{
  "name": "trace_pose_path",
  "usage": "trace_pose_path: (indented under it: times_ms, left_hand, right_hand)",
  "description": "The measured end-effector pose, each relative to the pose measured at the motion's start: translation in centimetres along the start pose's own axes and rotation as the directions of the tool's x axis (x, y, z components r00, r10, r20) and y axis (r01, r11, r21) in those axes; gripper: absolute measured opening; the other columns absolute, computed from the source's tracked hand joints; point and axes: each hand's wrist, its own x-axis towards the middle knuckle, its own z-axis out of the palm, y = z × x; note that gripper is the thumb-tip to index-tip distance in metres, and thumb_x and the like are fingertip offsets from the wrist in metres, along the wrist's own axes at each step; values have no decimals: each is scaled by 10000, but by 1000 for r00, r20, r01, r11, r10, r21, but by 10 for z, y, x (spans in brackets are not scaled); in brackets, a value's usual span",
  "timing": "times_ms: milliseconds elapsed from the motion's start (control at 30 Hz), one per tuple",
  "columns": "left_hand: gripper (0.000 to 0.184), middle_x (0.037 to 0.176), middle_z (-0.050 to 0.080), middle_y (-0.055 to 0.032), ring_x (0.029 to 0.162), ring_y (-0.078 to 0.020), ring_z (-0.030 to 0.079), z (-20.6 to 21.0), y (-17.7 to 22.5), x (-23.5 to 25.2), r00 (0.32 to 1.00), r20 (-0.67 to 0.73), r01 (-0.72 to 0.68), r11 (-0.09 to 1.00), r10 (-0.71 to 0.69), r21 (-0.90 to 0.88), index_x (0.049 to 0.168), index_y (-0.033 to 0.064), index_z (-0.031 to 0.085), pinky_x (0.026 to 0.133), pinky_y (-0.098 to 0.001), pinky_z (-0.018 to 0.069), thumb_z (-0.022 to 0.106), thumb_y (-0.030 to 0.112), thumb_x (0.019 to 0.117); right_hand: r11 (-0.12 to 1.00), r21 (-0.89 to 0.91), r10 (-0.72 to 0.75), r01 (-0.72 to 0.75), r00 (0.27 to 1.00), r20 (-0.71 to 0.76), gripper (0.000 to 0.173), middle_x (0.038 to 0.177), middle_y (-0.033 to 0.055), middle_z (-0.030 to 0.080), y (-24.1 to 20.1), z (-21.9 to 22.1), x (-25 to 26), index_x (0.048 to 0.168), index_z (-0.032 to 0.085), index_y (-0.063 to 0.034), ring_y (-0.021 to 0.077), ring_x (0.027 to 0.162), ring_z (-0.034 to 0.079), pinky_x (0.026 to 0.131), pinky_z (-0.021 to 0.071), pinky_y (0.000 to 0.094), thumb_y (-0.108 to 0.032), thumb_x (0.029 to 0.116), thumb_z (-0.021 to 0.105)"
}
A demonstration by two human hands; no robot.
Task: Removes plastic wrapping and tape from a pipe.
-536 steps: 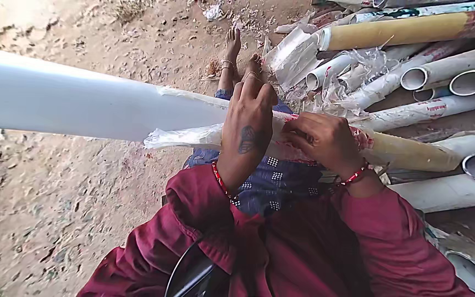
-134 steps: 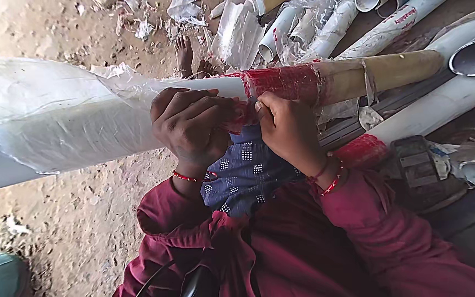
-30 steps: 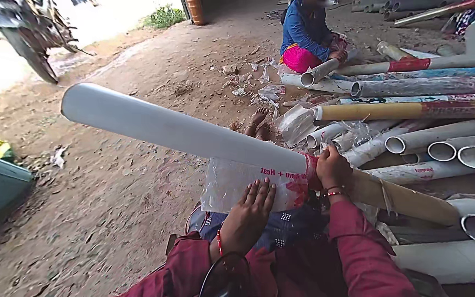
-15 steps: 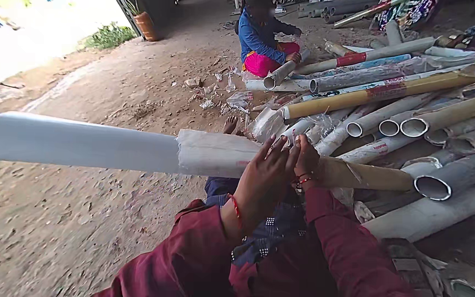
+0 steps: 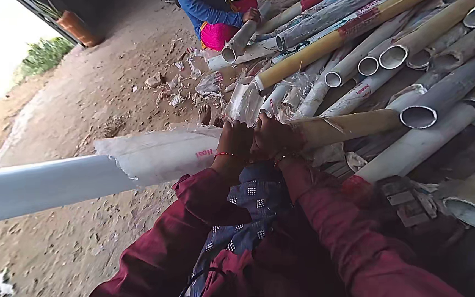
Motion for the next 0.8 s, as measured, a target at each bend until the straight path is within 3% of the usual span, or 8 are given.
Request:
trace_pose_path:
  times_ms: [100, 233, 300, 367, 500, 567, 667, 800]
  left_hand:
    - [217, 1148, 663, -218, 1148, -424, 611, -1, -2, -8, 994, -30, -106, 994, 107, 41, 1175, 18, 673, 824, -529, 499, 647, 38, 960]
    - [161, 1031, 677, -235, 1040, -448, 649, 11, 2, -22, 976, -145, -159, 987, 161, 25, 1045, -45, 673, 752, -532, 513, 586, -123, 934]
    - [102, 938, 682, -218, 927, -418, 674, 30, 12, -34, 942, -296, -161, 987, 159, 19, 965, -56, 673, 680, -500, 506, 612, -116, 910]
    - [121, 864, 673, -191, 801, -353, 675, 60, 21, -46, 830, -531, -135, 985, 170, 105, 949, -76, 700, 597, -431, 480, 662, -129, 847]
    - [299, 1066, 717, -216, 887, -334, 717, 91, 35, -66, 713, -698, -77, 997, 62, 10, 1139, -81, 714, 702, -413, 555, 660, -121, 848]
    - [330, 1191, 726, -177, 921, -306, 730, 107, 32, -64, 638, -769, -81, 996, 29, -30, 1174, -22, 728, 724, -400, 557, 634, -108, 871]
    - [279, 1153, 754, -120, 866, -254, 727, 123, 23, -60, 511, -856, -121, 993, 74, 13, 1107, 49, 761, 705, -351, 531, 591, -64, 917]
    - [230, 1120, 767, -116, 903, -241, 738, 123, 3, -57, 402, -895, -236, 966, 193, 102, 1104, 38, 764, 783, -335, 548, 591, -11, 961]
  right_hand:
    - [996, -90, 24, -19, 998, 64, 350, 1096, 191, 728, -6, -1, 16, 1247, 640, -35, 368, 1077, 702, 860, 529, 560, -235, 1081, 405]
    - [984, -155, 119, -91, 976, 182, 376, 1182, 193, 710, -17, -16, 35, 1290, 640, -54, 364, 1151, 677, 904, 523, 561, -269, 1089, 407]
    - [982, -161, 123, -98, 981, 151, 355, 1153, 200, 717, -11, -15, 38, 1257, 659, -36, 367, 1123, 686, 881, 524, 563, -250, 1064, 452]
    - [980, -178, 115, -89, 983, 143, 343, 1119, 195, 722, -8, -14, 33, 1232, 662, -30, 364, 1097, 695, 858, 527, 556, -237, 1068, 444]
    - [990, -124, 65, -61, 998, 23, 337, 1042, 197, 732, -3, -11, 20, 1244, 649, -45, 383, 1030, 710, 810, 525, 559, -208, 1085, 400]
    - [998, -40, -46, 39, 981, -186, 297, 990, 192, 733, 6, -5, 12, 1175, 662, -25, 376, 965, 724, 772, 534, 538, -174, 1074, 426]
    - [966, 37, -202, 257, 834, -514, 264, 895, 207, 712, 25, 7, -16, 1102, 700, 27, 373, 848, 715, 686, 541, 494, -120, 1036, 491]
    - [900, 328, -188, 286, 935, -301, 282, 703, 66, 556, 37, 9, -73, 1093, 632, 5, 169, 582, 545, 533, 459, 323, -172, 1111, 413]
